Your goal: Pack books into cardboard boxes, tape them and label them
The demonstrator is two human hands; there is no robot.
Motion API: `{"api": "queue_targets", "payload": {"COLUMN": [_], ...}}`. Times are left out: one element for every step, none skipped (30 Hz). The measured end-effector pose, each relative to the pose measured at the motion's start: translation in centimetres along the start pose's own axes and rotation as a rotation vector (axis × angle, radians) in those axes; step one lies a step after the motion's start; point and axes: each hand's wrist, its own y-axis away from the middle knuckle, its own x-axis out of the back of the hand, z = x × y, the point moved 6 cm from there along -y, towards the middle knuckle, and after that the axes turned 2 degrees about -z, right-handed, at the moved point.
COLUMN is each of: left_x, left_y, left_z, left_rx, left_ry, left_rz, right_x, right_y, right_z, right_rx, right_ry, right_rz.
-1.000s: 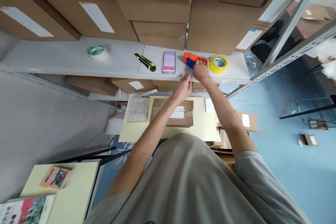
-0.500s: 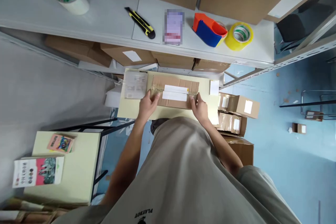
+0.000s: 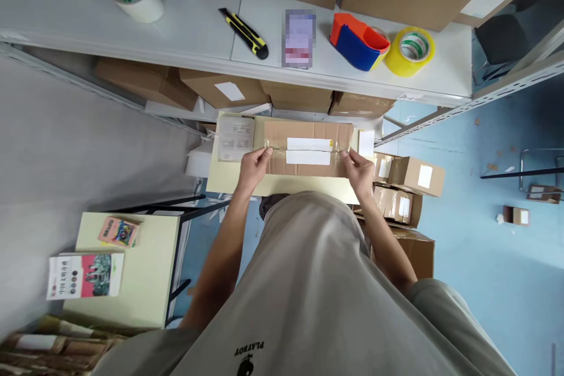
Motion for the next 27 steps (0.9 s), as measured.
{"api": "queue_targets", "payload": {"left_x": [-0.1,-0.2,-0.5,-0.9,-1.5,-2.3,-3.2,-4.1,-5.0,-6.0,-6.8,-7.5,-8.0,-8.2,-8.3,-8.1,-7.8,-7.5,-7.2,-7.0,-7.0,-7.1,-7.3,-7.6,-7.8,-7.9,-7.9], "left_y": [0.4,0.8,1.2,1.5,1.8,2.2,2.6,3.0,3.5,4.0,4.5,4.9,5.2,5.2,5.0,4.6,3.8,2.9,1.7,0.4,-0.8,-2.0,-3.0,-3.8,-4.3,-4.6,-4.6], "left_z": [-0.3,-0.7,-1.4,-2.3,-3.3,-4.5,-5.8,-7.0,-8.2,-9.3,-10.2,-11.1,-11.7,-12.3,-12.7,-13.0,-13.2,-13.3,-13.3,-13.1,-12.7,-12.2,-11.6,-10.9,-10.2,-9.5,-8.8], "left_rx": [-0.024,-0.039,-0.044,-0.037,-0.019,0.013,0.056,0.104,0.156,0.207,0.252,0.288,0.315,0.332,0.342,0.348,0.352,0.354,0.355,0.353,0.347,0.338,0.324,0.306,0.286,0.266,0.247], "left_ry": [0.048,0.090,0.126,0.153,0.167,0.169,0.163,0.153,0.142,0.127,0.114,0.102,0.094,0.094,0.102,0.114,0.128,0.141,0.154,0.167,0.182,0.197,0.214,0.235,0.264,0.297,0.333], "left_rz": [-0.004,-0.005,-0.006,-0.004,0.001,0.010,0.025,0.046,0.062,0.066,0.059,0.042,0.017,-0.009,-0.029,-0.039,-0.042,-0.037,-0.025,-0.011,-0.001,0.000,-0.009,-0.024,-0.041,-0.055,-0.061], "right_x": [0.8,1.5,2.0,2.3,2.3,1.9,1.4,0.7,0.0,-0.7,-1.4,-1.8,-2.1,-2.2,-2.1,-1.9,-1.7,-1.5,-1.3,-1.3,-1.5,-1.8,-2.2,-2.7,-3.1,-3.4,-3.6], "right_y": [0.0,0.0,0.0,0.0,0.1,0.2,0.4,0.6,1.0,1.3,1.6,1.9,2.0,2.0,1.7,1.2,0.5,-0.5,-1.5,-2.6,-3.6,-4.4,-5.1,-5.6,-5.8,-5.8,-5.7], "right_z": [0.0,0.1,0.6,1.3,2.4,3.7,5.2,6.7,8.4,10.0,11.4,12.5,13.4,14.0,14.4,14.6,14.6,14.6,14.4,14.1,13.8,13.4,12.9,12.5,12.0,11.5,10.9], "right_rx": [0.024,0.053,0.079,0.097,0.103,0.095,0.074,0.039,-0.011,-0.071,-0.130,-0.180,-0.216,-0.237,-0.246,-0.248,-0.251,-0.253,-0.255,-0.256,-0.256,-0.253,-0.253,-0.258,-0.267,-0.278,-0.288], "right_ry": [-0.024,-0.037,-0.044,-0.047,-0.051,-0.057,-0.063,-0.061,-0.047,-0.022,0.009,0.039,0.062,0.076,0.082,0.082,0.080,0.074,0.066,0.053,0.038,0.023,0.006,-0.015,-0.040,-0.068,-0.096], "right_rz": [0.006,0.005,-0.006,-0.025,-0.053,-0.085,-0.114,-0.141,-0.166,-0.190,-0.212,-0.234,-0.256,-0.277,-0.291,-0.300,-0.301,-0.292,-0.276,-0.255,-0.236,-0.220,-0.210,-0.206,-0.209,-0.217,-0.223]}}
